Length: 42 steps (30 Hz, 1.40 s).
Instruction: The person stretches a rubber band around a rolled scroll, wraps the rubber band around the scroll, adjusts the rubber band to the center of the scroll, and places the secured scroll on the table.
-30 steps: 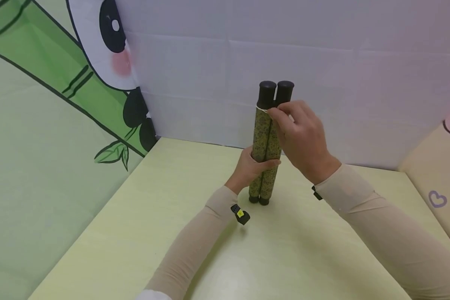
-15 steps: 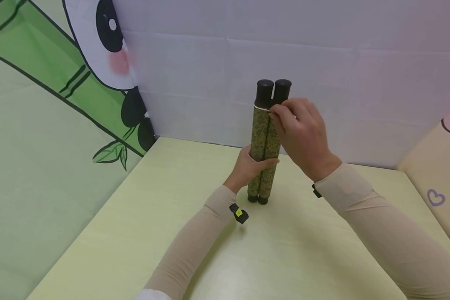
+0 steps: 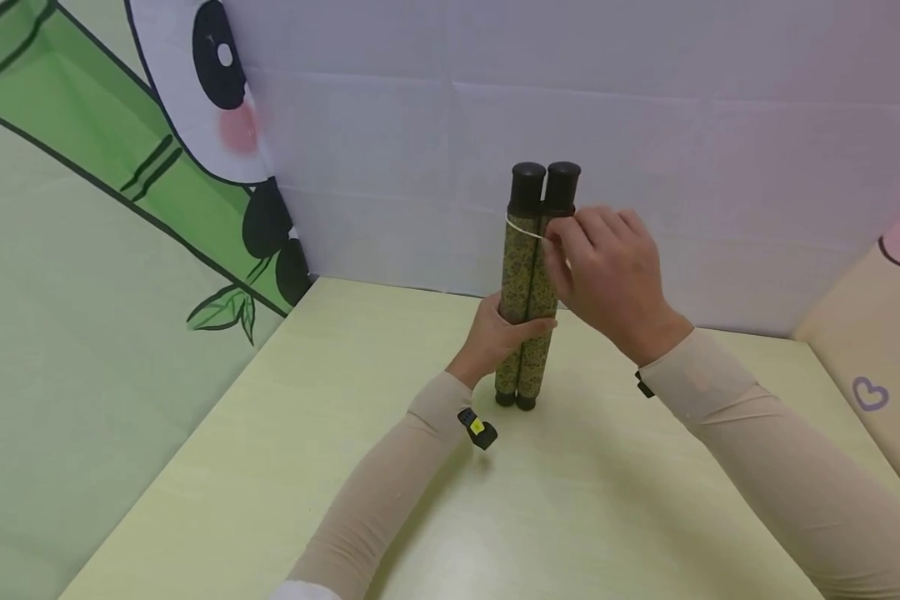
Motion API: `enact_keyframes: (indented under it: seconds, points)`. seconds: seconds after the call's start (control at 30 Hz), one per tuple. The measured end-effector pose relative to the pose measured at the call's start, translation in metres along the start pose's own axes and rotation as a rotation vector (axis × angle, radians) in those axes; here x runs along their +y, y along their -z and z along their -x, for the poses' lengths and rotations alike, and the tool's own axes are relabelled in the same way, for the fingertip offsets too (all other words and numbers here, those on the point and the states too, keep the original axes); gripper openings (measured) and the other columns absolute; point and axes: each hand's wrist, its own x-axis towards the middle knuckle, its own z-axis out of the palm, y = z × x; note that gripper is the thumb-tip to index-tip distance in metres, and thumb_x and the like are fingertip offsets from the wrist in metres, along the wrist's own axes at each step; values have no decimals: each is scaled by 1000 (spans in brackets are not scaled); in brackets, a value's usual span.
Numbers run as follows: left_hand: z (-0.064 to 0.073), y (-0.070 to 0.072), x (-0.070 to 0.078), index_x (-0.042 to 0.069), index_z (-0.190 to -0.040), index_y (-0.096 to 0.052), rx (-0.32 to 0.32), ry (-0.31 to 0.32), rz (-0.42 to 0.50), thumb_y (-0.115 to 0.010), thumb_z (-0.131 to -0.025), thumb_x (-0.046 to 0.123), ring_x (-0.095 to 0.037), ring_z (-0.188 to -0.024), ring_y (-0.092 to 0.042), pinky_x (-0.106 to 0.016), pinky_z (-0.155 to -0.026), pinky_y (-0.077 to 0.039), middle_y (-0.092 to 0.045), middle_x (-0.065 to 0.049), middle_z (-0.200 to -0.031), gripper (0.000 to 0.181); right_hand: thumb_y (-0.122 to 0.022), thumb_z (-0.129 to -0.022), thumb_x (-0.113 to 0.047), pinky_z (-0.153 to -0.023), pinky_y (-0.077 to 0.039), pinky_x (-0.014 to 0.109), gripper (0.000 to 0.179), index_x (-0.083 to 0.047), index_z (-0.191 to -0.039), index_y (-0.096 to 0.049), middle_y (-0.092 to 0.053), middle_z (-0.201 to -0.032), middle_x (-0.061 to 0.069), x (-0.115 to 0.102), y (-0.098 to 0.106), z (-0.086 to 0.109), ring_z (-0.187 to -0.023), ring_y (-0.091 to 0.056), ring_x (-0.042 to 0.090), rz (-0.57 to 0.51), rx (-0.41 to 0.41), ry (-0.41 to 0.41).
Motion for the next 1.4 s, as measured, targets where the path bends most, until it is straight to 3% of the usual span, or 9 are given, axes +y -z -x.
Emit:
enact_keyframes:
  seconds: [0.23,0.43,0.53,0.67,0.8,1.0,1.13,1.23,1.4]
  points:
    - [0,0,-2,12,-128,-61,7,3,21,-81,-88,22,-23,-102,-67,-39,-87,-56,-67,-6,-117,45,-56,-106,-16,-63,-43,43,21,1,-102,-67,-72,-84,16,14,3,7,-69,-67,29,62,-30,-17]
    - [-2,-1,-4,13,-128,-61,10,-11,19,-81,-88,23,-23,-104,-66,-40,-88,-56,-67,-6,-118,45,-55,-107,-21,-50,-37,38,23,1,-105,-62,-53,-52,9,23,0,13,-38,-40,21,37,-77,-61]
    - [-2,-1,-3,12,-128,-61,10,-9,15,-81,-89,23,-23,-104,-66,-39,-89,-56,-67,-6,-118,45,-54,-107,-25,-49,-38,39,25,0,-106,-59,-43,-46,6,26,-2,15,-36,-31,18,20,-83,-73]
    - [-2,-1,-2,9,-129,-60,2,-7,16,-80,-90,20,-23,-103,-66,-39,-89,-56,-67,-9,-117,45,-48,-108,-32,-46,-39,40,32,-1,-106,-58,-41,-45,5,30,-4,18,-35,-29,17,2,-90,-80]
    - [-1,-2,-1,8,-129,-60,-5,-11,22,-80,-90,18,-23,-102,-66,-38,-89,-56,-67,-9,-116,45,-50,-108,-31,-43,-37,39,30,-3,-108,-58,-44,-49,5,33,-7,22,-38,-30,16,-107,-105,-117]
    - [-1,-4,0,9,-125,-61,-15,-3,12,-81,-89,20,-21,-97,-66,-37,-85,-57,-68,-6,-112,43,-65,-99,-4,-50,-36,33,12,-1,-109,-58,-48,-62,3,26,-4,26,-49,-36,12,-369,-117,-128]
    - [-4,-4,3,9,-125,-61,-23,-18,3,-81,-89,19,-20,-97,-66,-36,-84,-57,-68,-6,-113,43,-64,-99,0,-49,-35,33,12,0,-109,-56,-47,-62,3,15,-1,20,-48,-35,12,-409,-113,-118]
    - [-3,-4,5,8,-126,-61,-14,-22,0,-80,-89,17,-19,-98,-66,-35,-84,-56,-68,-5,-114,43,-59,-102,-5,-47,-36,32,13,0,-113,-55,-48,-61,2,5,-2,14,-45,-36,12,-443,-177,-158]
    - [1,-2,8,4,-129,-59,-9,-47,8,-77,-90,9,-17,-99,-66,-35,-87,-56,-67,-7,-116,43,-58,-103,-10,-49,-47,35,21,0,-121,-53,-62,-67,4,-11,-2,4,-49,-53,14,-453,-283,-190]
